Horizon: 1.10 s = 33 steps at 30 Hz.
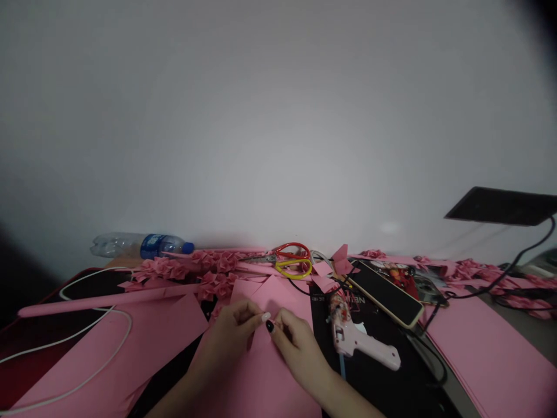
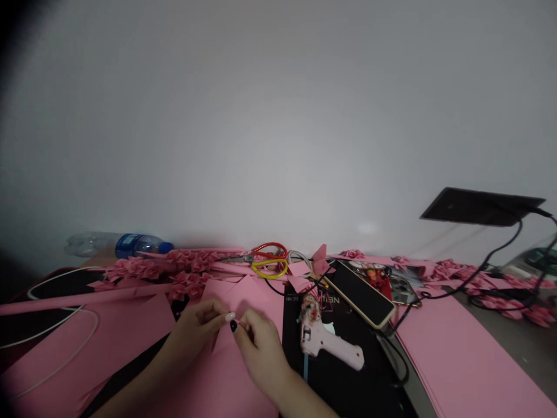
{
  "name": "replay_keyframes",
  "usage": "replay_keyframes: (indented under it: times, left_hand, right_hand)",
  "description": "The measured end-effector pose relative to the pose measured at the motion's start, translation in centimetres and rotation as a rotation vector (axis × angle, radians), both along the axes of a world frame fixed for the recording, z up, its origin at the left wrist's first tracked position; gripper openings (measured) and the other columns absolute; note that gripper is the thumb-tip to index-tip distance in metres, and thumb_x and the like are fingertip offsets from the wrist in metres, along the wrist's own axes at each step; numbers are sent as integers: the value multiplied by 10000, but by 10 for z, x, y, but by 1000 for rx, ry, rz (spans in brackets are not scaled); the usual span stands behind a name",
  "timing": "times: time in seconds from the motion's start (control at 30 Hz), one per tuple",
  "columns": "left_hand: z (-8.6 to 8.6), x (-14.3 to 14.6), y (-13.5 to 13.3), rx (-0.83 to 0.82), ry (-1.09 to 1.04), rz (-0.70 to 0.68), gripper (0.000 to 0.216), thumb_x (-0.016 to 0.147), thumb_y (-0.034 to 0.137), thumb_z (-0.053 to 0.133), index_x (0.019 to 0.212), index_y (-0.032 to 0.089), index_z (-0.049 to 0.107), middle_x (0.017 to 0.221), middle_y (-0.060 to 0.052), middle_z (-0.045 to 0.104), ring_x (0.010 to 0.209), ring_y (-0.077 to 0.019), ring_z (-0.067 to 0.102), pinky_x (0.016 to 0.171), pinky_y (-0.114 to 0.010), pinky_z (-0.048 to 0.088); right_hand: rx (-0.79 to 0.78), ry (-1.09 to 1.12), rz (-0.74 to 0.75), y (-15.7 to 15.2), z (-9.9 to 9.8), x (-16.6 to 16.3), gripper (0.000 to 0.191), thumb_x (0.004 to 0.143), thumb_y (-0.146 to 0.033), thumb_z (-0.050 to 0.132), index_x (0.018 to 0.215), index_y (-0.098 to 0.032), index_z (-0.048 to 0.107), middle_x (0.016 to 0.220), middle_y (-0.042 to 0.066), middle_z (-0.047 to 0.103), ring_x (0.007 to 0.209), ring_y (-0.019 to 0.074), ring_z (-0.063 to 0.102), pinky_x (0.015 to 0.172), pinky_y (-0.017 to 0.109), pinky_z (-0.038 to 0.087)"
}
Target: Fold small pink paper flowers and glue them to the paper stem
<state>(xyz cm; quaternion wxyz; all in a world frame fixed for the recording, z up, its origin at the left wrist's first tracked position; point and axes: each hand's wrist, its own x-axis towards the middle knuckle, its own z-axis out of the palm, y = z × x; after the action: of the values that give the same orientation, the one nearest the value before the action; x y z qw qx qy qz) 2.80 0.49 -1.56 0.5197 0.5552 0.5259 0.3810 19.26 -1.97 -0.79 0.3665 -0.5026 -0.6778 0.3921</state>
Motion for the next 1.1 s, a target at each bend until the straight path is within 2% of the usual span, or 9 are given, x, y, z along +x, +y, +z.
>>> replay_keyframes:
  times: [0.13, 0.3, 0.47, 0.57, 0.7, 0.87, 1.1]
  left_hand:
    - [3, 0, -2, 19, 59, 25, 357, 771, 483, 678, 590, 195, 568, 460, 64, 479, 472, -118, 430, 499, -234, 273]
    - [14, 4, -8, 10, 96, -4, 343, 793, 477, 643, 603, 205, 553, 447, 76, 436, 453, -120, 386, 488, -240, 246]
    - [16, 3, -8, 41, 115, -3, 390, 837, 449, 583, 551, 215, 457, 496, 70, 428, 501, -127, 415, 515, -239, 273]
    - [10, 2, -5, 31, 26, -64, 357, 854, 457, 569, 603, 210, 508, 519, 71, 439, 514, -126, 416, 523, -235, 295]
    - [9, 3, -2, -19, -104, -128, 274, 797, 452, 639, 733, 191, 587, 564, 83, 453, 492, -103, 388, 500, -220, 297]
    - [13, 6, -2, -44, -150, -113, 294, 725, 445, 701, 693, 180, 579, 566, 70, 493, 493, -99, 414, 503, -216, 310]
    - [7, 3, -1, -16, -128, -102, 328, 760, 483, 695, 702, 166, 634, 577, 52, 506, 523, -109, 442, 522, -225, 315]
  right_hand:
    - [28, -27, 10, -1, 0, -1, 257, 903, -264, 482, 664, -225, 395, 639, -33, 442, 622, 151, 400, 564, 261, 292]
    - [74, -86, 13, -3, -5, -2, 274, 881, -209, 516, 644, -226, 378, 617, -39, 435, 598, 145, 385, 542, 261, 259]
    - [35, -36, 14, -3, -4, -1, 306, 921, -285, 468, 637, -226, 369, 616, -38, 405, 605, 146, 368, 556, 268, 267]
    - [4, 16, -1, -1, -2, 0, 316, 922, -334, 455, 640, -227, 362, 616, -45, 383, 602, 142, 355, 560, 269, 269]
    - [-17, 80, -9, 0, -2, 0, 296, 907, -344, 455, 649, -227, 369, 626, -48, 378, 599, 137, 346, 552, 262, 268]
    - [-21, 115, -13, 0, -1, 0, 312, 906, -359, 452, 638, -227, 363, 619, -52, 362, 597, 134, 335, 547, 257, 264]
    - [-33, 133, -16, 1, -1, 0, 315, 895, -362, 460, 631, -232, 351, 610, -54, 350, 587, 133, 330, 542, 259, 256]
